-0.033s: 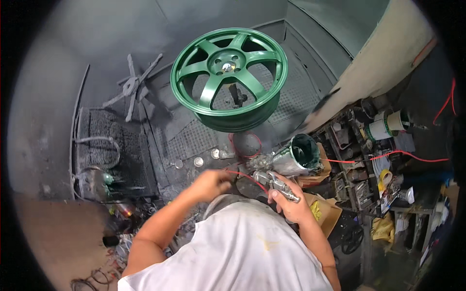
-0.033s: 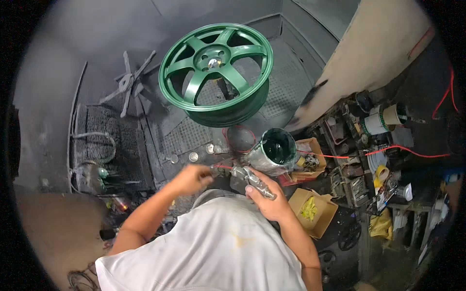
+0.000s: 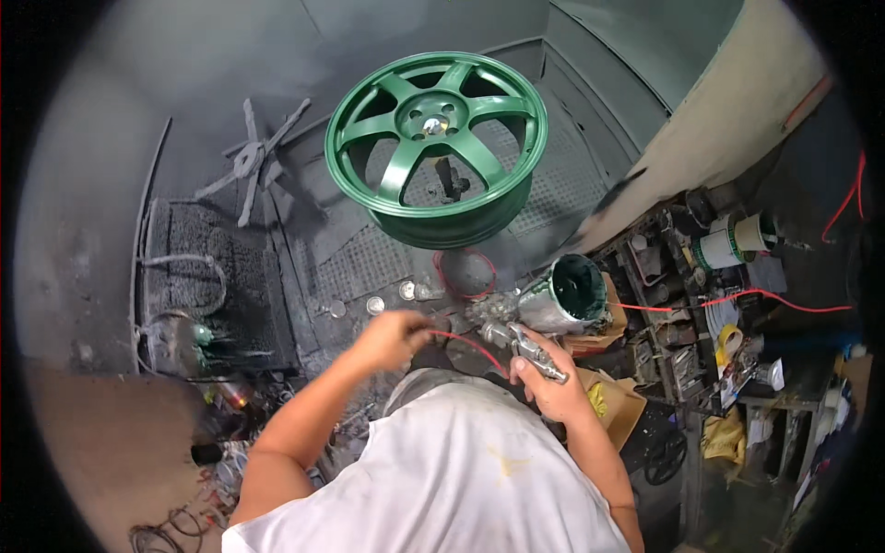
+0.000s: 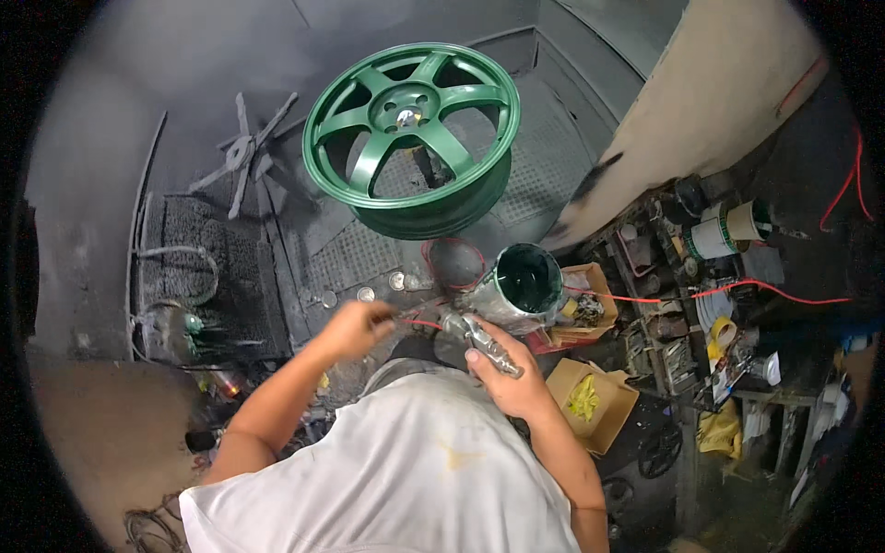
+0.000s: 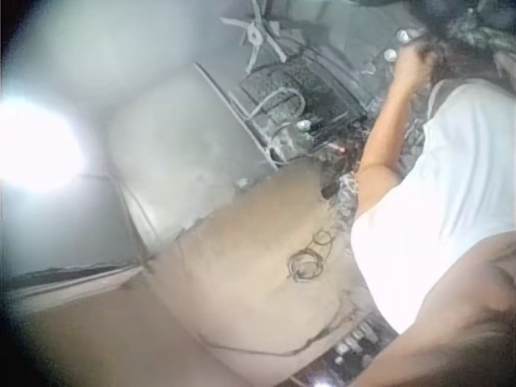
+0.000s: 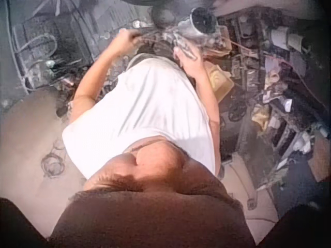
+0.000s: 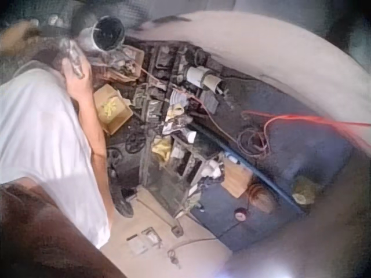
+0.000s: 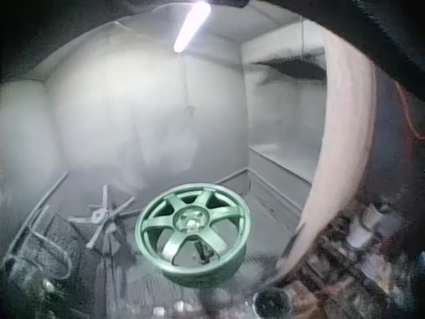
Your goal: The person spray paints a car wheel rim using a paint spray gun, turns the wheel over, refills the spray gun with paint, and spray paints the front face of the wheel rim.
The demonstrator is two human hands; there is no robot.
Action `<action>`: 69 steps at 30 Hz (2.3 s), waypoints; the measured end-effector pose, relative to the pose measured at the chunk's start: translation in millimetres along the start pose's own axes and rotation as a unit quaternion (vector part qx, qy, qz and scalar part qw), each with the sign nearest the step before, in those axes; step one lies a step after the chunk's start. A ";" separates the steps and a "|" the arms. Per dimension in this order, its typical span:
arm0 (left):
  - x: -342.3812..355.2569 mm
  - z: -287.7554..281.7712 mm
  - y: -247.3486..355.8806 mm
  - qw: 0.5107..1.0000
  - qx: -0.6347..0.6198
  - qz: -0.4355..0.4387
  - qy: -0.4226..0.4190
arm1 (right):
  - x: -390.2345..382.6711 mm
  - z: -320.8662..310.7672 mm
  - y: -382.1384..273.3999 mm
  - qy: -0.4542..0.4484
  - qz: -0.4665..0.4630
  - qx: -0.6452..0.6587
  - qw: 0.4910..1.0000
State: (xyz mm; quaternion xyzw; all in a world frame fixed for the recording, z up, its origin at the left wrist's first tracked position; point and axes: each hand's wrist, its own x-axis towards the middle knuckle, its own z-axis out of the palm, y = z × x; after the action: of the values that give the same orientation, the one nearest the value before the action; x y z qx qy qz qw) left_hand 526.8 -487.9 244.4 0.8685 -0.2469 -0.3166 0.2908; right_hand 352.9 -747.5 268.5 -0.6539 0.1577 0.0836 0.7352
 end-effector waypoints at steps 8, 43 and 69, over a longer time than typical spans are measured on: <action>37.8 -68.6 -10.8 0.933 0.134 0.160 0.292 | -5.3 -59.6 -3.7 0.190 -0.062 -0.197 0.960; 87.9 -107.7 -90.1 0.920 0.123 0.216 0.303 | 19.0 28.3 12.9 0.056 -0.011 -0.036 0.998; 90.5 -101.9 -96.3 0.910 0.100 0.230 0.331 | 23.7 16.7 10.3 0.128 -0.092 -0.150 0.976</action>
State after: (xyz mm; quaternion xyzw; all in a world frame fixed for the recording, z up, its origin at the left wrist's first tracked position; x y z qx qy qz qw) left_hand 682.3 -439.6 208.2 0.8673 -0.3598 0.0909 0.3319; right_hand 373.8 -731.6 252.3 -0.7741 0.1753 -0.0462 0.6066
